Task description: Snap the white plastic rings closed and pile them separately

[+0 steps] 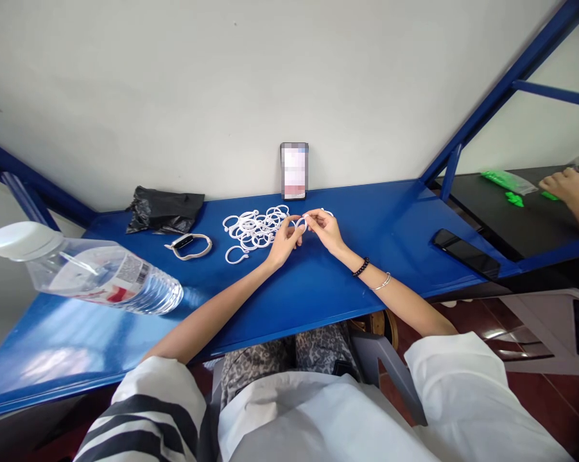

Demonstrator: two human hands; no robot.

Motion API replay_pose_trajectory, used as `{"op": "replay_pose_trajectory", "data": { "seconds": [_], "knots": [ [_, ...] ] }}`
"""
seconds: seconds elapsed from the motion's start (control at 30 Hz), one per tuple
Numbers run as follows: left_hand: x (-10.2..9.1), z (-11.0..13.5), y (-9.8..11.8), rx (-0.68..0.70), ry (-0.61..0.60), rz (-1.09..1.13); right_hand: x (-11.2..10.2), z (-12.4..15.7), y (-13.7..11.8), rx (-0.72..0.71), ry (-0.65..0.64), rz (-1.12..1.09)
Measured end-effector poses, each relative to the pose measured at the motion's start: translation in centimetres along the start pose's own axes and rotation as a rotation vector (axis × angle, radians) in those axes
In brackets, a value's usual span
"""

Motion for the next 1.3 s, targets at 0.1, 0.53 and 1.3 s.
{"op": "replay_pose_trajectory", "data": {
  "seconds": [0.1, 0.53, 1.3],
  "knots": [
    [-0.2, 0.0, 0.1, 0.014, 0.043, -0.043, -0.1, -0.1, 0.1, 0.024, 0.007, -0.023],
    [-1.6, 0.2, 0.1, 0.037, 0.201, -0.064, 0.3, -0.3, -0.3, -0.025, -0.085, 0.031],
    [-1.7, 0.3, 0.0, 0.052, 0.201, -0.090, 1.0, -0.6, 0.8, -0.005, -0.295, 0.120]
  ]
}}
Point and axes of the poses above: each hand's wrist, its own z-axis away from the middle knuckle, its own x-axis out of the palm, y = z × x, the point moved 9 cm from there along -z, towards the middle knuckle, and after that the axes turned 15 degrees about -z, right-handed, at the moved point
